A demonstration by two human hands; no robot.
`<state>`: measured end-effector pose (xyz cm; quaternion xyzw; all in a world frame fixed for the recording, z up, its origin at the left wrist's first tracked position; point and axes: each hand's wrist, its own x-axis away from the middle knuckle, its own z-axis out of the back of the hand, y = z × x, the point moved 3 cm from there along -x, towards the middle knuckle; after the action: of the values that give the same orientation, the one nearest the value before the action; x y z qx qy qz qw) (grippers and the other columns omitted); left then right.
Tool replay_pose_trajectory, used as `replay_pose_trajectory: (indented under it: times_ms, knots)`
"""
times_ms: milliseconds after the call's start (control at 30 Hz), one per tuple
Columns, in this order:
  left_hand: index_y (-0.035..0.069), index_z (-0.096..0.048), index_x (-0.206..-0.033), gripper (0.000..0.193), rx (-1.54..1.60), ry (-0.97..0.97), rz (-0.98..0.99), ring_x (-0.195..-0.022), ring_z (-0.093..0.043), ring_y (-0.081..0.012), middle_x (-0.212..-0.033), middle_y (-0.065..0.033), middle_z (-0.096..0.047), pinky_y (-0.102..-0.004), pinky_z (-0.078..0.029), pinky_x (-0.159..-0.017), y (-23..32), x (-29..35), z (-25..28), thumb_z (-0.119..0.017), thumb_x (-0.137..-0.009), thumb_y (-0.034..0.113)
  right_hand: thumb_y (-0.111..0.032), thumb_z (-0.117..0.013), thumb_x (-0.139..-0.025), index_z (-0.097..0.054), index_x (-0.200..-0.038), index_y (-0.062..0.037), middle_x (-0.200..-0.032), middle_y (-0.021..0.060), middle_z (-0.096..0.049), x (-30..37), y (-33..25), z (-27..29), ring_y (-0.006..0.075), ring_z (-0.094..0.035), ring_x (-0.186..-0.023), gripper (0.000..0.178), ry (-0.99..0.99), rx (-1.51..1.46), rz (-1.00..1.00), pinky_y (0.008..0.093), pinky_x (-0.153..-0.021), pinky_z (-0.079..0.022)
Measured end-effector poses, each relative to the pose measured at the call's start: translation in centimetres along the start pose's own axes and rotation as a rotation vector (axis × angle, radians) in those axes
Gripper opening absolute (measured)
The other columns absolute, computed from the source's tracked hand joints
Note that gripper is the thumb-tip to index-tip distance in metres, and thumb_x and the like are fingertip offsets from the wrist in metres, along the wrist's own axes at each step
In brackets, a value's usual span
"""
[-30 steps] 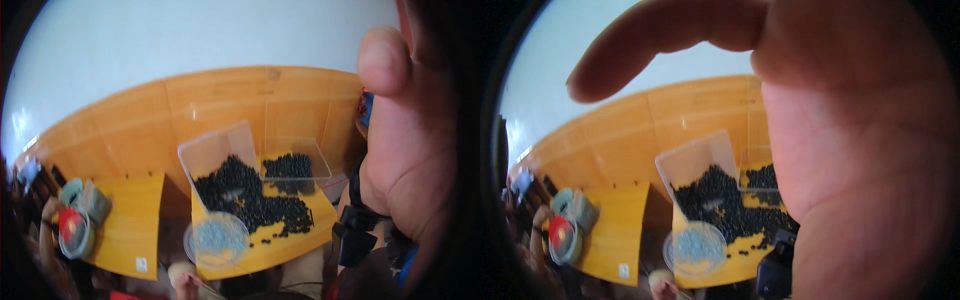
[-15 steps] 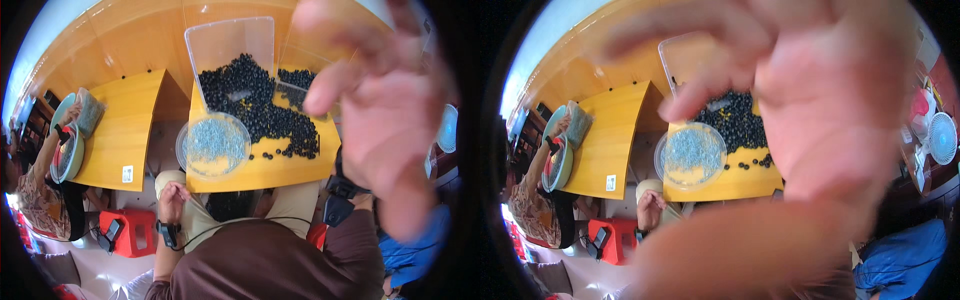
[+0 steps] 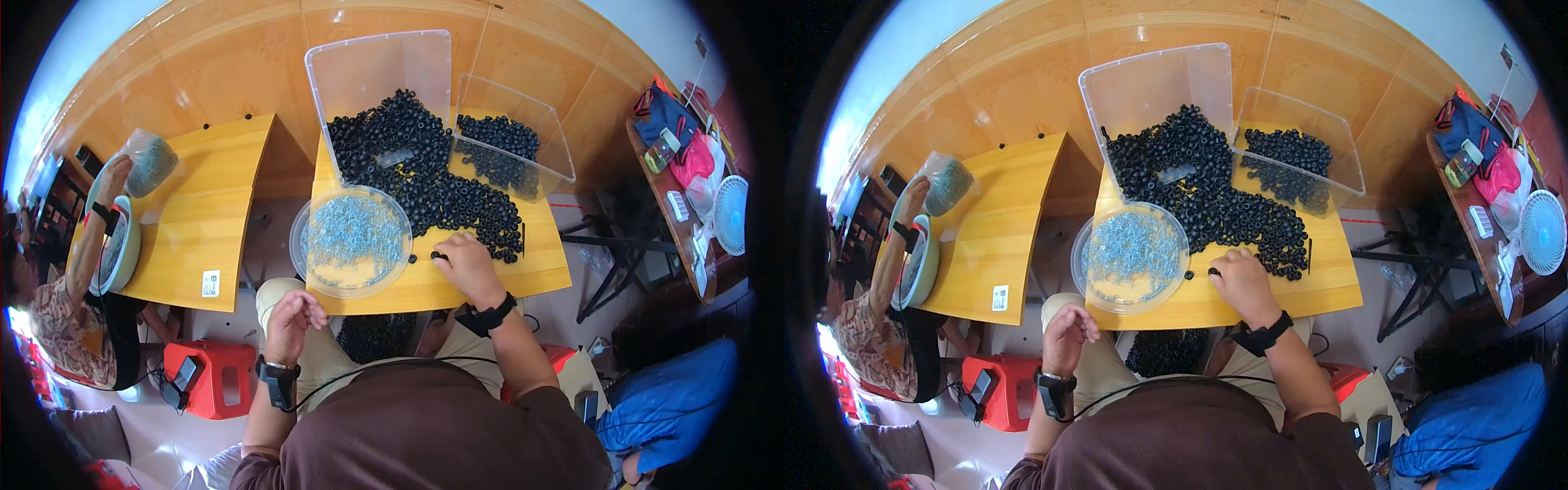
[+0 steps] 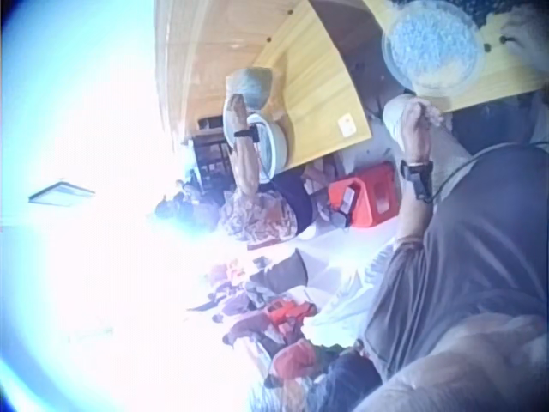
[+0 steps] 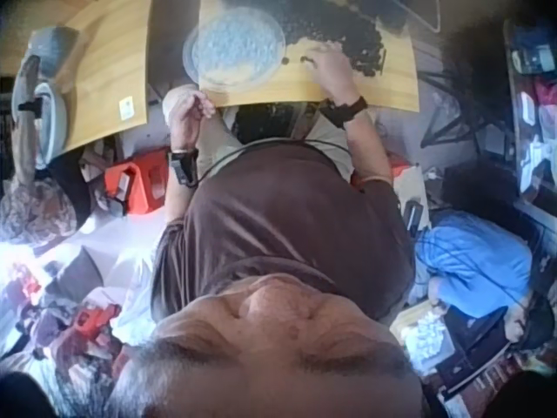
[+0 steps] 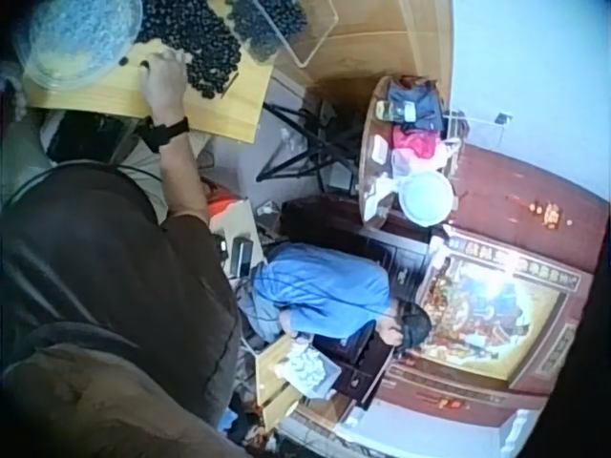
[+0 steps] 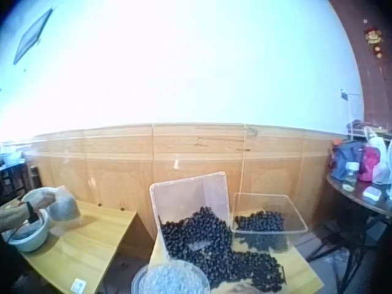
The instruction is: Sorting and inspecting small black and blue plastic components from large bins.
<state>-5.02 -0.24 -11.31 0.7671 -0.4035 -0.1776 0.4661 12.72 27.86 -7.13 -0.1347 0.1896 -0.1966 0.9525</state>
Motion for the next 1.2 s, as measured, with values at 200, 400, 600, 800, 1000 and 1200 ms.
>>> replay_pose_trajectory:
  times_ms: [200, 400, 600, 800, 1000, 1200]
  knots:
    - [0.003, -0.056, -0.097, 0.026, 0.0, -0.101, 0.102, -0.071, -0.063, -0.0183, -0.081, -0.0117, -0.066, -0.027, -0.048, -0.063, -1.5, -0.8, -2.4, -0.048, -0.095, 0.027, -0.012, -0.066, -0.075, -0.066, -0.086, -0.0045, -0.088, 0.0094, -0.063, -0.7, 0.3, -1.9, 0.0292, -0.055, -0.087, 0.013, 0.043, 0.072, 0.003, 0.0392, -0.078, -0.047]
    - [0.004, -0.057, -0.101, 0.025, -0.097, -0.197, 0.157, -0.077, -0.062, -0.0154, -0.087, -0.0086, -0.065, -0.0246, -0.047, -0.068, -0.6, -1.5, -5.1, -0.046, -0.096, 0.025, -0.005, -0.069, -0.073, -0.065, -0.095, -0.0039, -0.087, 0.009, -0.062, -0.9, -4.0, 1.4, 0.0225, -0.06, -0.082, 0.022, 0.1, -0.5, -0.02, 0.0319, -0.075, -0.049]
    - [0.003, -0.054, -0.113, 0.026, -0.042, -0.326, 0.208, -0.083, -0.06, -0.012, -0.095, -0.0051, -0.062, -0.0228, -0.046, -0.071, -1.4, -2.2, -9.1, -0.048, -0.095, 0.021, 0.001, -0.071, -0.07, -0.064, -0.1, -0.0028, -0.088, 0.0087, -0.062, 0.4, -9.6, 2.1, 0.0204, -0.061, -0.082, 0.031, 0.101, -0.722, 0.11, 0.0301, -0.074, -0.049]
    - [0.003, -0.053, -0.115, 0.028, -0.047, -0.263, 0.169, -0.079, -0.056, -0.0104, -0.089, -0.0024, -0.057, -0.0233, -0.046, -0.072, -2.5, -1.3, -9.6, -0.048, -0.095, 0.022, -0.002, -0.069, -0.07, -0.062, -0.099, -0.0039, -0.089, 0.0099, -0.062, 0.8, -10.8, 1.2, 0.0277, -0.059, -0.085, 0.03, 0.094, -0.562, 0.223, 0.0361, -0.073, -0.048]
    - [0.002, -0.054, -0.11, 0.024, -0.061, -0.225, 0.126, -0.075, -0.057, -0.0105, -0.085, -0.0034, -0.058, -0.0226, -0.045, -0.068, -3.6, -0.8, -8.7, -0.044, -0.097, 0.019, -0.003, -0.069, -0.069, -0.063, -0.095, -0.0054, -0.087, 0.0088, -0.061, 0.9, -11.5, 0.9, 0.0274, -0.058, -0.083, 0.027, 0.097, -0.48, 0.288, 0.0364, -0.072, -0.048]
    - [0.003, -0.056, -0.102, 0.022, -0.033, -0.185, 0.151, -0.073, -0.057, -0.0103, -0.08, -0.0031, -0.058, -0.0226, -0.045, -0.068, -3.8, -0.4, -8.9, -0.044, -0.097, 0.021, -0.006, -0.071, -0.068, -0.062, -0.087, -0.0063, -0.084, 0.0073, -0.06, 1.3, -11.5, 0.5, 0.0265, -0.058, -0.081, 0.02, 0.098, -0.413, 0.29, 0.0357, -0.069, -0.048]
